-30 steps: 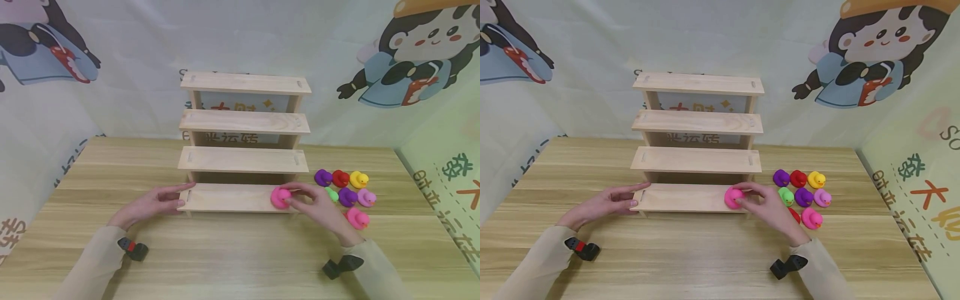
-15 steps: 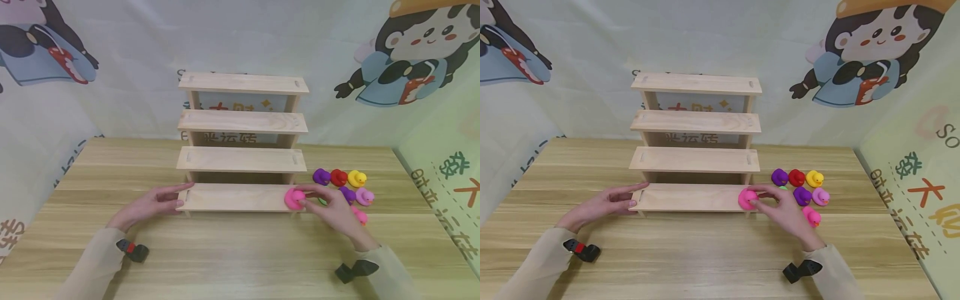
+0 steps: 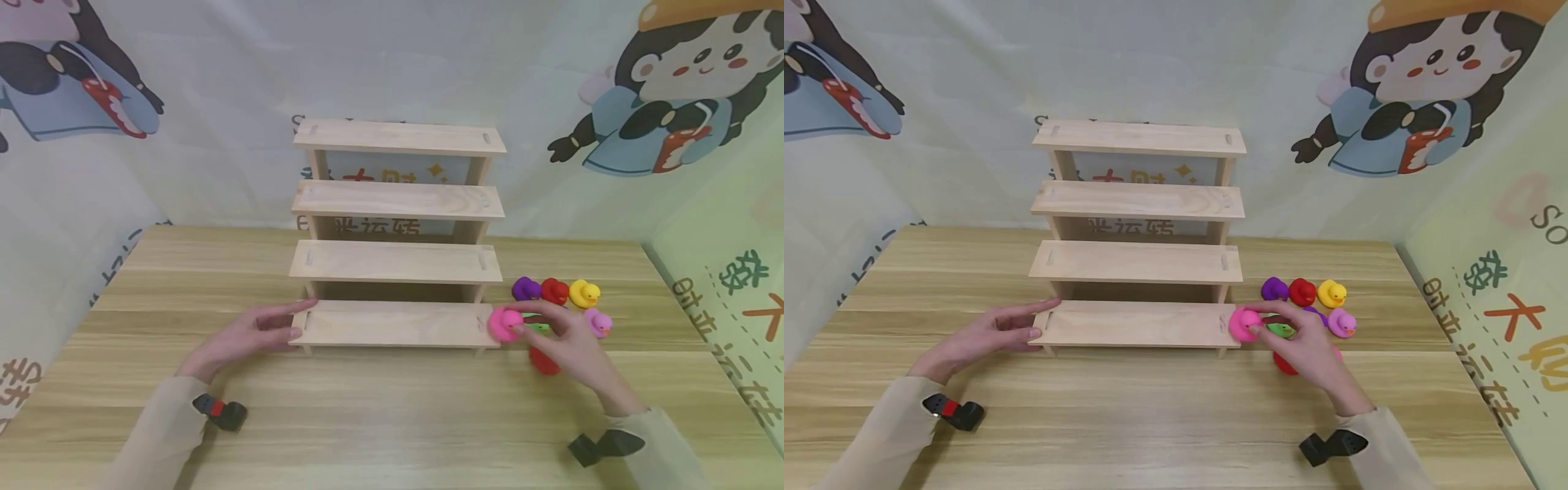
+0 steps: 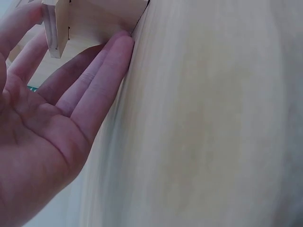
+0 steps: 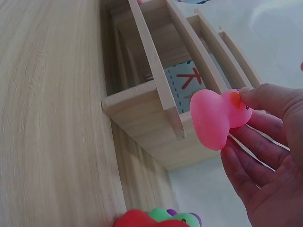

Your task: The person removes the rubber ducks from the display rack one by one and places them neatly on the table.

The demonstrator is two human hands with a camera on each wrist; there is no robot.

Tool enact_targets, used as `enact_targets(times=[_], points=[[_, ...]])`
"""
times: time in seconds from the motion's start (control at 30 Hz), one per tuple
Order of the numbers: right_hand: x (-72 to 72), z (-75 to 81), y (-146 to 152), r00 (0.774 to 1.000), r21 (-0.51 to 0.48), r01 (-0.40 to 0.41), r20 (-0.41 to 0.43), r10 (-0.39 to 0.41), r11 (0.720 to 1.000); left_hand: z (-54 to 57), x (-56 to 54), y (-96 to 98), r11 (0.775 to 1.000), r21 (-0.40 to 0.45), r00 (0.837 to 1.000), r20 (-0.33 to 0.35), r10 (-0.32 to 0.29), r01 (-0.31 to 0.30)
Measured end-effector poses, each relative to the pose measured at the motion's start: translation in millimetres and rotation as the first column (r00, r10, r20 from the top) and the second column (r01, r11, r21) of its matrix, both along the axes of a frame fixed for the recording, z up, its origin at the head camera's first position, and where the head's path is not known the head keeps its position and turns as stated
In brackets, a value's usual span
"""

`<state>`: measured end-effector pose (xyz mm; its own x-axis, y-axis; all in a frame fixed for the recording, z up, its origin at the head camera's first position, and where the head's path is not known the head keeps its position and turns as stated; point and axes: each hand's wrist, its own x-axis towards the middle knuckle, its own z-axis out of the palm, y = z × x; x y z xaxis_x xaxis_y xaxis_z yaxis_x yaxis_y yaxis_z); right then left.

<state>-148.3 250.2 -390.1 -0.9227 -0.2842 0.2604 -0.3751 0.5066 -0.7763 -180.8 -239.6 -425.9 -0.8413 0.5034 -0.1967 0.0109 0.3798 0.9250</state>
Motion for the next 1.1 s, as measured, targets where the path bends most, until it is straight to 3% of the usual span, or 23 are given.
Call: enact_targets(times=[0.4, 0.67, 0.9, 1.1], points=[[6.1, 5.4, 18.2, 0.998, 0.040, 0.044, -0.048, -0.042, 0.998, 4.7, 2.1, 1.5, 0.999, -0.022, 0.999, 0.016, 0.029, -0.029], [9.5, 6.9, 40.7, 0.999, -0.068, 0.032, 0.005, -0.032, 0.997, 5.9, 1.6, 2.9, 0.999, -0.037, 1.000, -0.004, 0.025, -0.025], [12.2, 9.7, 56.0, 0.995, 0.023, 0.094, -0.049, -0.092, 0.995, 3.5, 0.0, 2.7, 1.000, -0.019, 1.000, -0.024, -0.010, 0.010], [16.4, 8.6, 67.3, 0.994, 0.006, 0.097, -0.049, -0.096, 0.995, 3.3, 0.4, 2.6, 1.000, -0.029, 1.000, -0.022, -0.010, 0.009]])
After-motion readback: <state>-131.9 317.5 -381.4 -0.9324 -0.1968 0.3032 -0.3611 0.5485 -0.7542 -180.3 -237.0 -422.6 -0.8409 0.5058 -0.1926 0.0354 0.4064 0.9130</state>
